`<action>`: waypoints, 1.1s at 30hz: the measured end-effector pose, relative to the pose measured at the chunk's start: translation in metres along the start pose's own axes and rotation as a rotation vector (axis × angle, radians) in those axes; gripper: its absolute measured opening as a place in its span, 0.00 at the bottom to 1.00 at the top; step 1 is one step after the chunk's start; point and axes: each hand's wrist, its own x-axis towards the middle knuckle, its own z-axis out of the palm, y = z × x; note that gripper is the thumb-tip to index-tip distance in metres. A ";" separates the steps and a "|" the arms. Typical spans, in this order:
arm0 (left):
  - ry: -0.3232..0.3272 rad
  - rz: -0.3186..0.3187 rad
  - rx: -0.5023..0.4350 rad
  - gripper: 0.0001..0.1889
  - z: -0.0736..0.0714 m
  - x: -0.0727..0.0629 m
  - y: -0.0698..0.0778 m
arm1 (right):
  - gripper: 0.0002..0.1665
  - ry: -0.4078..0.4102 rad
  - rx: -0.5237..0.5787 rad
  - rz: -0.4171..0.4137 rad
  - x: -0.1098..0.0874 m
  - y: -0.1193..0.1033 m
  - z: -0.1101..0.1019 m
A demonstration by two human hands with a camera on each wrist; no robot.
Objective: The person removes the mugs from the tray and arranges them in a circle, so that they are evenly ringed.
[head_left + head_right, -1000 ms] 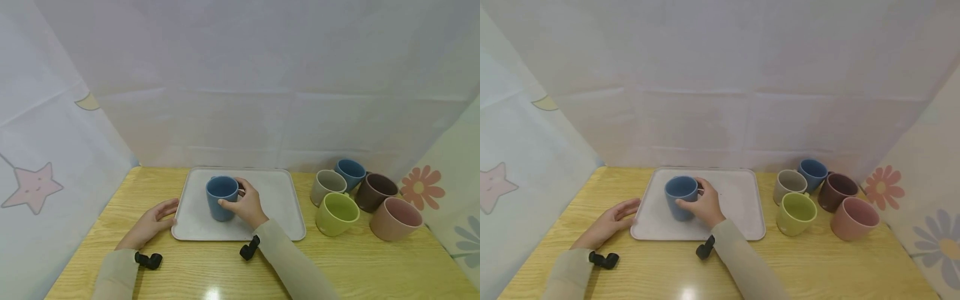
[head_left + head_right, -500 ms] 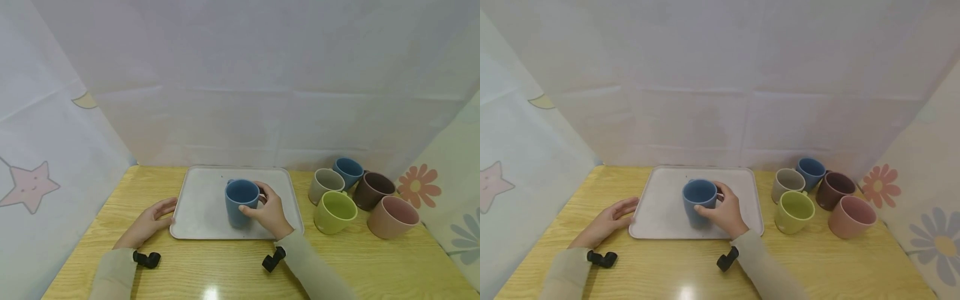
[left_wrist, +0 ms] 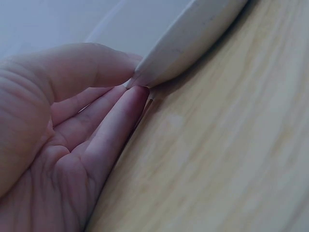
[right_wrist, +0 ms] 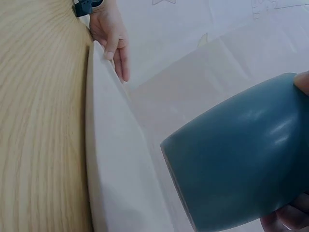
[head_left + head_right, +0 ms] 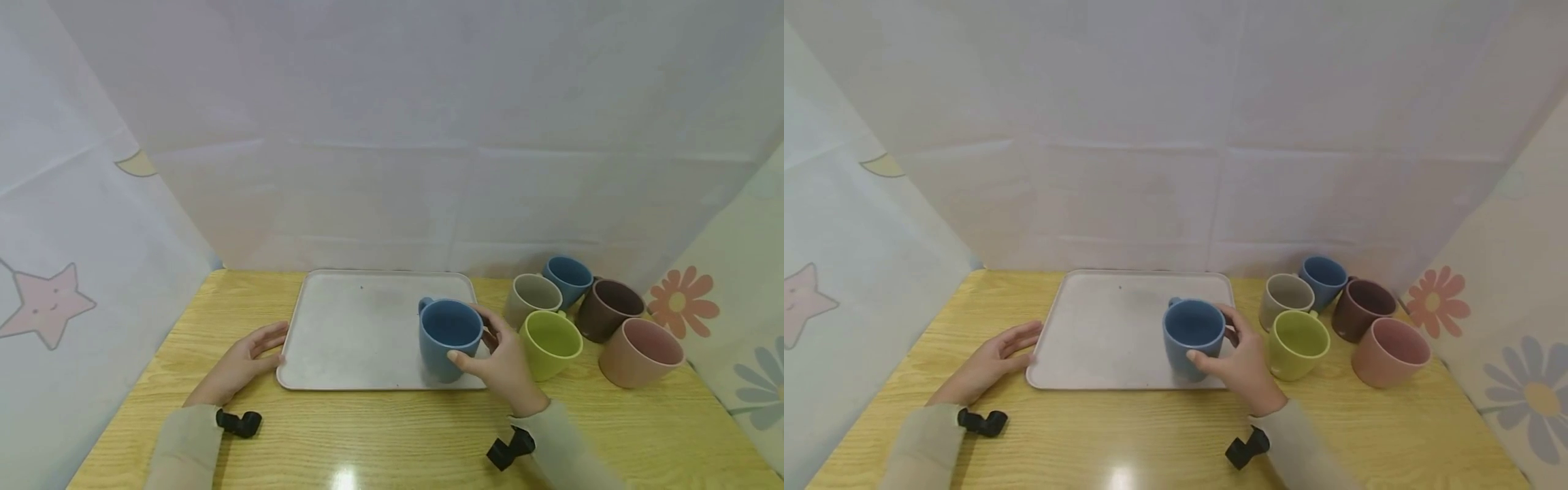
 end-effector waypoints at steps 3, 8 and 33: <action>-0.002 0.001 0.003 0.40 -0.001 0.000 0.000 | 0.43 0.033 0.004 -0.024 -0.007 -0.006 -0.018; -0.004 0.003 0.002 0.39 -0.001 -0.001 0.000 | 0.43 0.078 0.046 -0.100 -0.018 -0.012 -0.046; -0.017 0.016 -0.018 0.39 0.000 -0.001 0.001 | 0.41 0.292 0.273 -0.090 -0.080 -0.016 -0.174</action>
